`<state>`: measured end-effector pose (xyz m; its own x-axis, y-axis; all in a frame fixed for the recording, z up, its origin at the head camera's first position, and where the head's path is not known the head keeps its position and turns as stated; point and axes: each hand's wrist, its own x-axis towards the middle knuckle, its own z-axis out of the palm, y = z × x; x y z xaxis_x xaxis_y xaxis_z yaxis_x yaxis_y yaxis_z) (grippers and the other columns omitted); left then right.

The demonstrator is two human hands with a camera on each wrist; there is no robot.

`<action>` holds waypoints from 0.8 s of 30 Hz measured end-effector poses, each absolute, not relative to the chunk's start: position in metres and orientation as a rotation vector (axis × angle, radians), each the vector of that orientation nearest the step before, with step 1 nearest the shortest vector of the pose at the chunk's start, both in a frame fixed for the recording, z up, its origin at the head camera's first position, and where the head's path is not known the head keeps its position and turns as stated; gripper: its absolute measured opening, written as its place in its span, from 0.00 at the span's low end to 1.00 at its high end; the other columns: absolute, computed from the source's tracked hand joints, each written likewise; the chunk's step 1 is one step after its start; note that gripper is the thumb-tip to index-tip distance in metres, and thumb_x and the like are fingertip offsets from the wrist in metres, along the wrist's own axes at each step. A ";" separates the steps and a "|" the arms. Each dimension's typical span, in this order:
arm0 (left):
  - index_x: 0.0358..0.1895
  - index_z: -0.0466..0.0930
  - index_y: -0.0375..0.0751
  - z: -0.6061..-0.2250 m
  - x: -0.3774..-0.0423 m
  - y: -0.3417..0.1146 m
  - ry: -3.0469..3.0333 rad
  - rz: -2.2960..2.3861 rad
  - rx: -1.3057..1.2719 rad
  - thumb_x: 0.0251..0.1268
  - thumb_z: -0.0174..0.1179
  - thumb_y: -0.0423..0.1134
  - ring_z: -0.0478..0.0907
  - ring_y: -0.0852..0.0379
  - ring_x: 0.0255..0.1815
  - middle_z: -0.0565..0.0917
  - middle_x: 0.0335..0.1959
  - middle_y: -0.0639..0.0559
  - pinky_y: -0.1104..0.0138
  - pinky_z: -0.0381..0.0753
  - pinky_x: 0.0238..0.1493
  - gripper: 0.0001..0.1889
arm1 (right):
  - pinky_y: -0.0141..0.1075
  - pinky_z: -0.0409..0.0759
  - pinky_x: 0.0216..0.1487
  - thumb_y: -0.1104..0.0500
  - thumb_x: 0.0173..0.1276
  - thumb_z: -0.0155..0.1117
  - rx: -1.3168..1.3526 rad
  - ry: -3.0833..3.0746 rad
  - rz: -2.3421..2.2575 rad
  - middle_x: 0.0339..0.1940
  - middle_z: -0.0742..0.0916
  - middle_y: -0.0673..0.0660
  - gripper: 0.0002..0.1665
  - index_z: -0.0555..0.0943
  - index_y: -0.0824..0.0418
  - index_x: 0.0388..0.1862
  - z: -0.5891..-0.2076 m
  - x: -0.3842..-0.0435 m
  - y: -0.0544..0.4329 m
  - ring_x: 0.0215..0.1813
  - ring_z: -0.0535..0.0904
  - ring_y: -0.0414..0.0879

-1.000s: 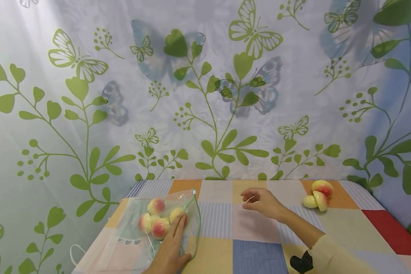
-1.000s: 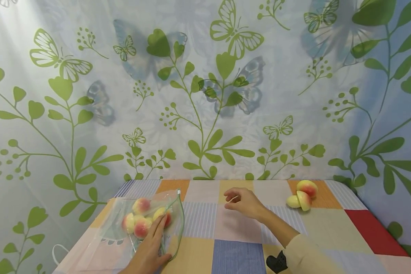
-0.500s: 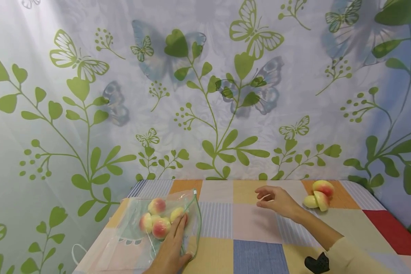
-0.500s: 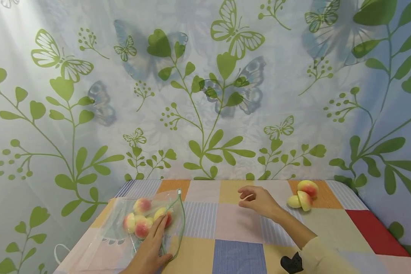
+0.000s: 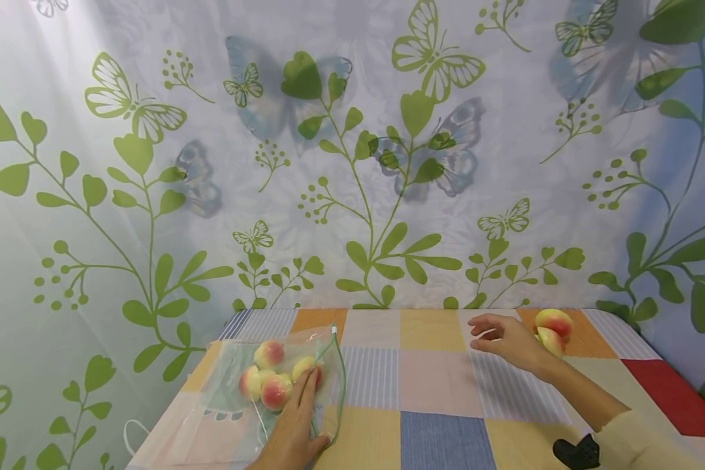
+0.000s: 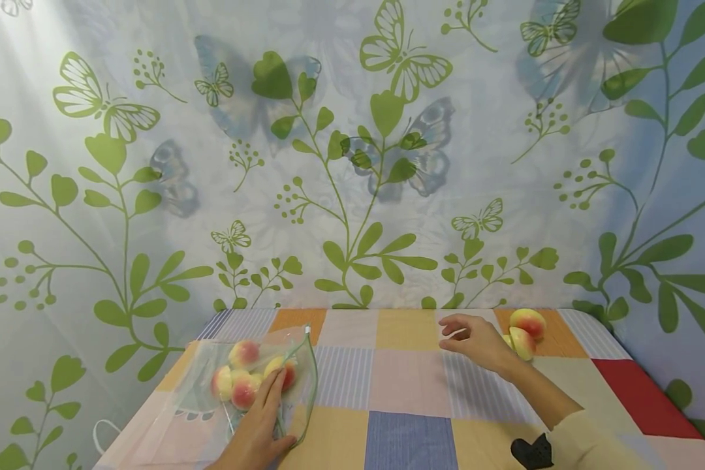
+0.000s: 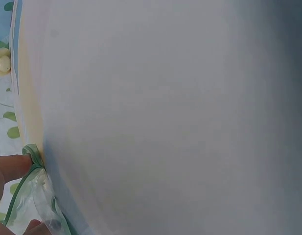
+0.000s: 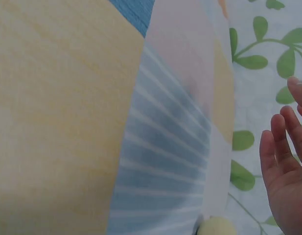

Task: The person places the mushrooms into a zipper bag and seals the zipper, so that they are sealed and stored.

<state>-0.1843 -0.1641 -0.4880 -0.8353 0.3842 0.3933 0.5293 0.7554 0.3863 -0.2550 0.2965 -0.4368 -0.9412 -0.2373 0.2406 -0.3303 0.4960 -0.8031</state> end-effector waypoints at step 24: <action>0.80 0.51 0.30 -0.489 -0.184 -0.163 -2.673 -0.768 -0.583 0.35 0.87 0.33 0.66 0.29 0.71 0.58 0.77 0.31 0.42 0.76 0.63 0.66 | 0.31 0.85 0.39 0.47 0.69 0.74 0.215 -2.719 1.094 0.54 0.86 0.67 0.37 0.77 0.71 0.67 -0.422 -0.241 0.375 0.52 0.85 0.61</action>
<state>-0.1843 -0.1628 -0.4894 -0.8730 0.2978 0.3862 0.4573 0.7749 0.4363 -0.2413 0.3751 -0.4222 -0.9689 -0.0588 0.2404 -0.2089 0.7149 -0.6673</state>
